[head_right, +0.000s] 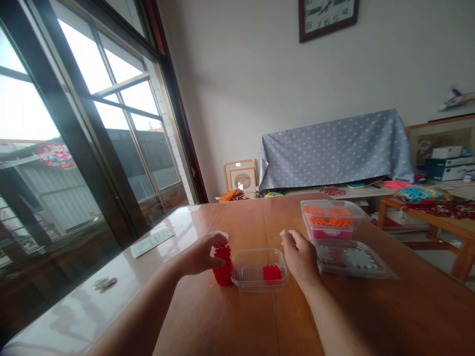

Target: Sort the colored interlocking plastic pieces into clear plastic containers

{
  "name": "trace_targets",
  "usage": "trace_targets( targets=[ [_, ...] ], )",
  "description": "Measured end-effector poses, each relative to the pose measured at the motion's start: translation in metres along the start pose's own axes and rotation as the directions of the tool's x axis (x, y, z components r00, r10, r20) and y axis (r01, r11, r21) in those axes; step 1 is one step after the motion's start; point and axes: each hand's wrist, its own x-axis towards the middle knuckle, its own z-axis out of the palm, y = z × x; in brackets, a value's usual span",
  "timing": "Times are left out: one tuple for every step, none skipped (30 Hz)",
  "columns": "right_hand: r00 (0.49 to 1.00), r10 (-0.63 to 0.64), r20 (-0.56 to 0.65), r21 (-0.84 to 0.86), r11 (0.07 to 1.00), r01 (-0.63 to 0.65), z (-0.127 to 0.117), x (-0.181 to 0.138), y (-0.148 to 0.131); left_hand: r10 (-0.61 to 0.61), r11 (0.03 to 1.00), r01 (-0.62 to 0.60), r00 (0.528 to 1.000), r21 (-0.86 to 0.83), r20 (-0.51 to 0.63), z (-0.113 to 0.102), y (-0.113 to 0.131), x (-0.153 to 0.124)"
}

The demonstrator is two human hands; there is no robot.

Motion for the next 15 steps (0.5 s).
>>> trace_targets(
  targets=[
    [1.0, 0.003, 0.001, 0.004, 1.0, -0.003, 0.0, 0.0, 0.0, 0.009, 1.0, -0.009, 1.0, 0.026, 0.0, 0.001, 0.005, 0.002],
    [1.0, 0.008, 0.005, 0.008, 1.0, -0.008, 0.0, 0.0, 0.0, 0.017, 0.998, -0.017, 1.0, 0.06, 0.002, 0.002, 0.012, 0.005],
    [1.0, 0.015, 0.007, 0.009, 1.0, -0.015, 0.0, 0.0, 0.0, 0.026, 0.995, -0.027, 1.0, 0.097, 0.008, 0.004, 0.019, 0.008],
    [1.0, 0.023, 0.009, 0.009, 1.0, -0.023, 0.0, 0.0, 0.0, 0.034, 0.991, -0.036, 0.999, 0.132, 0.019, 0.007, 0.026, 0.012],
    [1.0, 0.03, 0.009, 0.008, 1.0, -0.03, 0.0, 0.001, 0.001, 0.047, 0.985, -0.052, 0.998, 0.165, 0.035, 0.01, 0.033, 0.015],
    [0.999, 0.034, 0.01, 0.009, 0.999, -0.034, 0.0, 0.001, 0.002, 0.065, 0.979, -0.075, 0.996, 0.19, 0.059, 0.015, 0.04, 0.019],
    [0.999, 0.034, 0.011, 0.011, 0.999, -0.034, 0.0, 0.001, 0.002, 0.085, 0.973, -0.101, 0.993, 0.207, 0.088, 0.019, 0.046, 0.022],
    [0.999, 0.031, 0.011, 0.014, 0.999, -0.032, 0.0, 0.002, 0.003, 0.095, 0.97, -0.119, 0.989, 0.214, 0.116, 0.025, 0.05, 0.026],
    [1.0, 0.026, 0.009, 0.015, 1.0, -0.027, 0.0, 0.002, 0.003, 0.098, 0.968, -0.128, 0.985, 0.217, 0.143, 0.03, 0.054, 0.029],
    [1.0, 0.02, 0.005, 0.014, 1.0, -0.02, 0.0, 0.002, 0.003, 0.092, 0.967, -0.129, 0.981, 0.222, 0.169, 0.035, 0.056, 0.032],
    [1.0, 0.015, 0.001, 0.013, 1.0, -0.015, 0.0, 0.002, 0.003, 0.077, 0.966, -0.121, 0.978, 0.228, 0.193, 0.041, 0.058, 0.035],
    [1.0, 0.012, -0.005, 0.012, 1.0, -0.012, 0.0, 0.002, 0.003, 0.058, 0.965, -0.111, 0.975, 0.238, 0.216, 0.045, 0.059, 0.037],
    [1.0, 0.01, -0.008, 0.012, 1.0, -0.01, 0.0, 0.002, 0.002, 0.038, 0.963, -0.099, 0.97, 0.251, 0.239, 0.049, 0.058, 0.04],
    [1.0, 0.01, -0.01, 0.014, 1.0, -0.01, 0.0, 0.002, 0.002, 0.018, 0.96, -0.09, 0.965, 0.266, 0.26, 0.053, 0.058, 0.042],
    [1.0, 0.009, -0.011, 0.015, 1.0, -0.009, 0.0, 0.002, 0.001, 0.0, 0.955, -0.083, 0.959, 0.284, 0.282, 0.056, 0.056, 0.044]
  ],
)
